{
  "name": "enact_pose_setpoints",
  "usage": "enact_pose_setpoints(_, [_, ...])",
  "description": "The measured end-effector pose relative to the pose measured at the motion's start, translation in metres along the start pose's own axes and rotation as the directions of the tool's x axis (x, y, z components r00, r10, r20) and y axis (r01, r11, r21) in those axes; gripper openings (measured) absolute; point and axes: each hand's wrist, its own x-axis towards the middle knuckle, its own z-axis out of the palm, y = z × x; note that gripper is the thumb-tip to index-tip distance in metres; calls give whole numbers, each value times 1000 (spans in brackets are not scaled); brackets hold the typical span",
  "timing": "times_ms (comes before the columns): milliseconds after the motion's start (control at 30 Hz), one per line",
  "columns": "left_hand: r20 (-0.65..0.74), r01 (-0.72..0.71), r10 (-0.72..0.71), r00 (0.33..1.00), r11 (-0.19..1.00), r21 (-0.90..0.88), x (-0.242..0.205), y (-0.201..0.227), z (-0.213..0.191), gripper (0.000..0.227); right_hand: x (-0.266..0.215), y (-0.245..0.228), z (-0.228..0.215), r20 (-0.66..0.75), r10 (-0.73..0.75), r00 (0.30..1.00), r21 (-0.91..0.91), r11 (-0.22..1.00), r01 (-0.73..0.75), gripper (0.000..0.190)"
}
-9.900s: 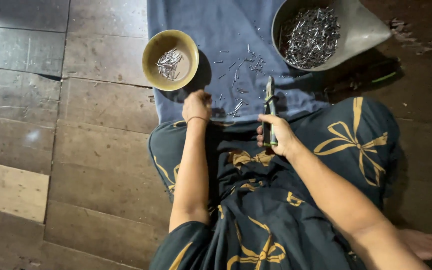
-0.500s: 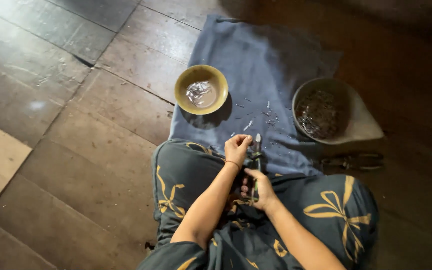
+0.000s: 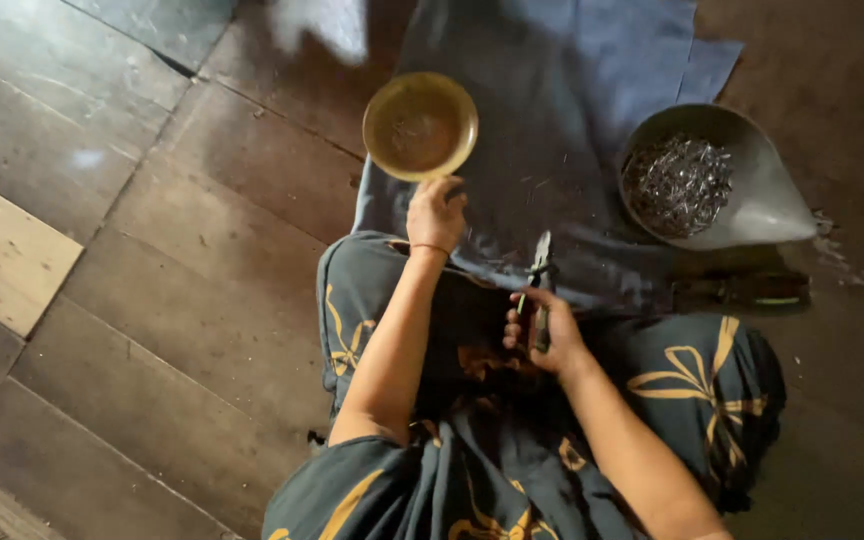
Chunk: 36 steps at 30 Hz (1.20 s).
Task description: Cutting small metal pins to length using wire cutters and collecting them in a bowl.
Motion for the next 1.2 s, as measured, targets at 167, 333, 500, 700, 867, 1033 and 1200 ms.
enact_pose_setpoints(167, [423,-86,-300,855,722,686,-30,7,3,17,-14,-26,-10,-52,-83,995,18,996,84,26])
enact_pose_setpoints(333, [336,-25,-270,903,746,666,-25,-27,24,9,-12,-40,-31,-37,-145,989,84,986,147,26])
enact_pose_setpoints(500, [370,-115,-193,909,737,666,-30,2,19,11,-6,-40,-35,-16,-154,988,102,983,155,29])
enact_pose_setpoints(700, [322,-298,106,941,712,636,-39,-2,28,17,5,-29,-30,-4,-122,993,25,992,122,32])
enact_pose_setpoints(867, [345,-285,65,936,715,639,-41,-6,35,18,10,-26,-36,-21,-110,994,-1,994,110,32])
enact_pose_setpoints(1033, [382,-276,18,924,722,635,-41,-6,37,19,7,-26,-34,-25,-125,992,-20,992,125,31])
enact_pose_setpoints(1200, [373,-257,10,928,742,620,-41,-9,40,18,7,-25,-32,-29,-122,992,-23,992,122,32])
